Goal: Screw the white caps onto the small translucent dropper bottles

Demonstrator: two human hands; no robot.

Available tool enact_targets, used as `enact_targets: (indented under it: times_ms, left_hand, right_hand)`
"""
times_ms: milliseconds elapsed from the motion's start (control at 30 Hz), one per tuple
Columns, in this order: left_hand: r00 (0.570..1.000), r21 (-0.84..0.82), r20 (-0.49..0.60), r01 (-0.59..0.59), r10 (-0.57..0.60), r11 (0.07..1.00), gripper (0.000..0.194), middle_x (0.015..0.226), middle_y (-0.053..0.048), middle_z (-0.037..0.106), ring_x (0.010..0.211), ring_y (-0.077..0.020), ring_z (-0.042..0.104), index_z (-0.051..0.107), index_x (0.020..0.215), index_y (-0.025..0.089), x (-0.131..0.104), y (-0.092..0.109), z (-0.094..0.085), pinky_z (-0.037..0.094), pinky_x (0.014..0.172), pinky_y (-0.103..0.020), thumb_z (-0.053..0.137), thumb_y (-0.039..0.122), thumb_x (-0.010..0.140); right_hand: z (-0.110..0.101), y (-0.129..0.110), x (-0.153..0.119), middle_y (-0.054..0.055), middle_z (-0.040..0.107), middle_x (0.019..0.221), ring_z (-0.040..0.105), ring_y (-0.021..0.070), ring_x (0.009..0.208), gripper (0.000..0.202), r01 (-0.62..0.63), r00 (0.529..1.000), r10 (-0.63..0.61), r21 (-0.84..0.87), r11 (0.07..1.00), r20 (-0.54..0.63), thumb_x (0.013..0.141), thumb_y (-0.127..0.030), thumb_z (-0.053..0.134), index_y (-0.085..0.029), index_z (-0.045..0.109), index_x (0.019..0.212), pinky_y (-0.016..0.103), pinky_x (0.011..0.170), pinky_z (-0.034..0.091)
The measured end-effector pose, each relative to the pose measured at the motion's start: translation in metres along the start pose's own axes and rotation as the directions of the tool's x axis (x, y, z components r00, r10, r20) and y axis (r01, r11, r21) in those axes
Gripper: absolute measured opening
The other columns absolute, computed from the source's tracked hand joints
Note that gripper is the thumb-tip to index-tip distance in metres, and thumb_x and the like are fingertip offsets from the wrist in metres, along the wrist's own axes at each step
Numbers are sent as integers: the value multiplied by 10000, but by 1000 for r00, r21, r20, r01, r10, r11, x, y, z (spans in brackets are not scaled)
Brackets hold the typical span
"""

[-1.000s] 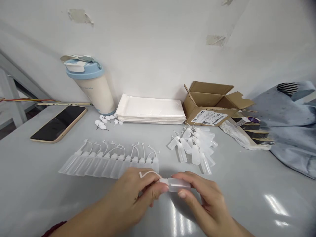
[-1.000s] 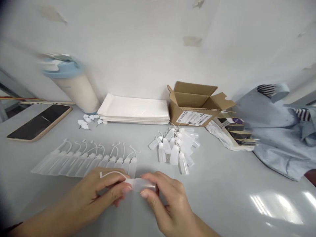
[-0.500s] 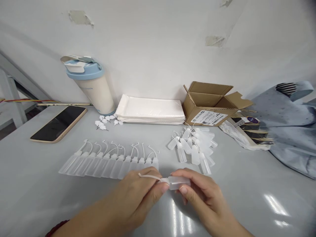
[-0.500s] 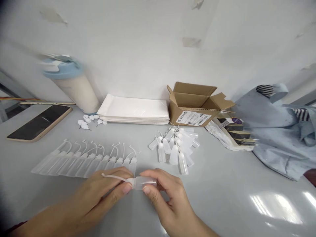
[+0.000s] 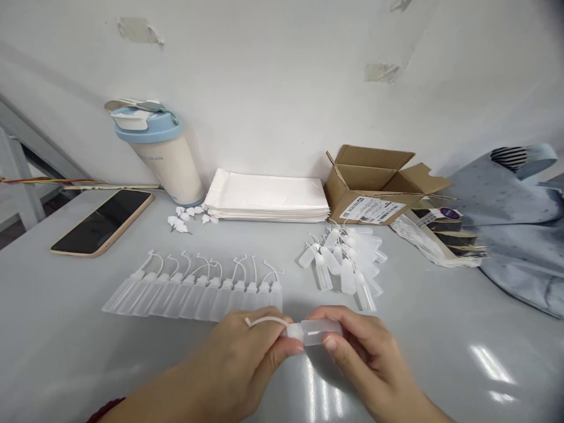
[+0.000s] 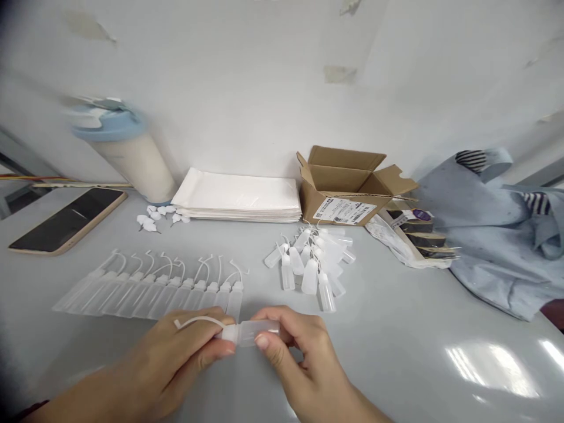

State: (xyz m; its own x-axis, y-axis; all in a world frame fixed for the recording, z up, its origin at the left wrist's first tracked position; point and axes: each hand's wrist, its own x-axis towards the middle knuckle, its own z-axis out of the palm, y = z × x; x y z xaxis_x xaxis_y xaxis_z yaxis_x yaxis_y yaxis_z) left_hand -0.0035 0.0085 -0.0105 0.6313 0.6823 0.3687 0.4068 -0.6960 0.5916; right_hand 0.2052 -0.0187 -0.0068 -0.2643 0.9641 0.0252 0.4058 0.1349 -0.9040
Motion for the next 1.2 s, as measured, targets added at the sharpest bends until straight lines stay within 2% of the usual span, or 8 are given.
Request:
enact_targets:
  times_ms: [100,267,367,500,700,900,1033,1200]
  left_hand:
    - [997,123,1,-79,79,989,348,647,17,596,524,-126,560,468,785,197,1,0,0,432,497,-224,253,266,1049]
    - [978,259,-46,-184,202,948,248,695,-16,630,554,-147,579,496,848,169,3,-1,0,443,497,-246,328,184,1029]
    - [996,114,-19,-88,90,990,297,674,-6,600,557,-142,564,511,821,176,3,0,0,439,505,-239,307,232,1030]
    - [975,-119,181,152,-129,981,282,728,15,589,641,-131,572,557,840,188,2,0,-3,430,607,-245,335,235,1008]
    - [935,-163,253,293,-247,942,362,659,54,498,613,-96,528,474,690,196,3,1,-5,395,608,-206,342,303,1010]
    - [966,-160,210,183,-148,970,404,564,73,479,511,-69,497,435,617,182,5,2,-8,366,547,-189,350,251,1006]
    - [993,7,109,47,-48,999,440,609,45,566,546,-97,557,499,679,183,2,3,-7,423,572,-205,269,290,1039]
    - [989,238,113,-122,97,964,411,661,-4,629,537,-149,594,548,763,174,-1,5,-6,457,506,-255,256,243,1043]
  right_hand:
    - [-1,-1,3,-57,374,531,367,98,477,342,-159,985,147,139,977,94,943,-455,473,-179,666,883,207,439,275]
    - [-1,2,10,-77,364,490,289,69,431,433,-323,940,246,388,863,237,908,-562,500,-159,606,790,196,409,225]
    - [0,3,10,-74,398,494,308,58,425,421,-328,939,237,444,834,248,927,-529,499,-156,587,752,195,434,267]
    - [1,1,8,-37,500,586,409,81,498,366,-278,958,215,432,858,188,908,-502,541,-153,651,918,203,501,357]
    - [3,1,4,-3,578,671,497,119,553,242,-82,997,81,225,971,14,899,-372,558,-203,677,1026,218,515,400]
    - [2,-2,2,-39,479,585,439,102,533,255,-129,989,112,201,971,91,932,-388,509,-190,661,885,204,495,332]
    - [1,-3,5,-63,402,510,367,85,465,380,-250,963,205,300,921,174,918,-506,500,-160,638,844,200,450,289]
    - [1,4,7,-94,348,439,299,57,394,453,-350,931,268,394,850,249,893,-571,525,-137,614,800,191,407,253]
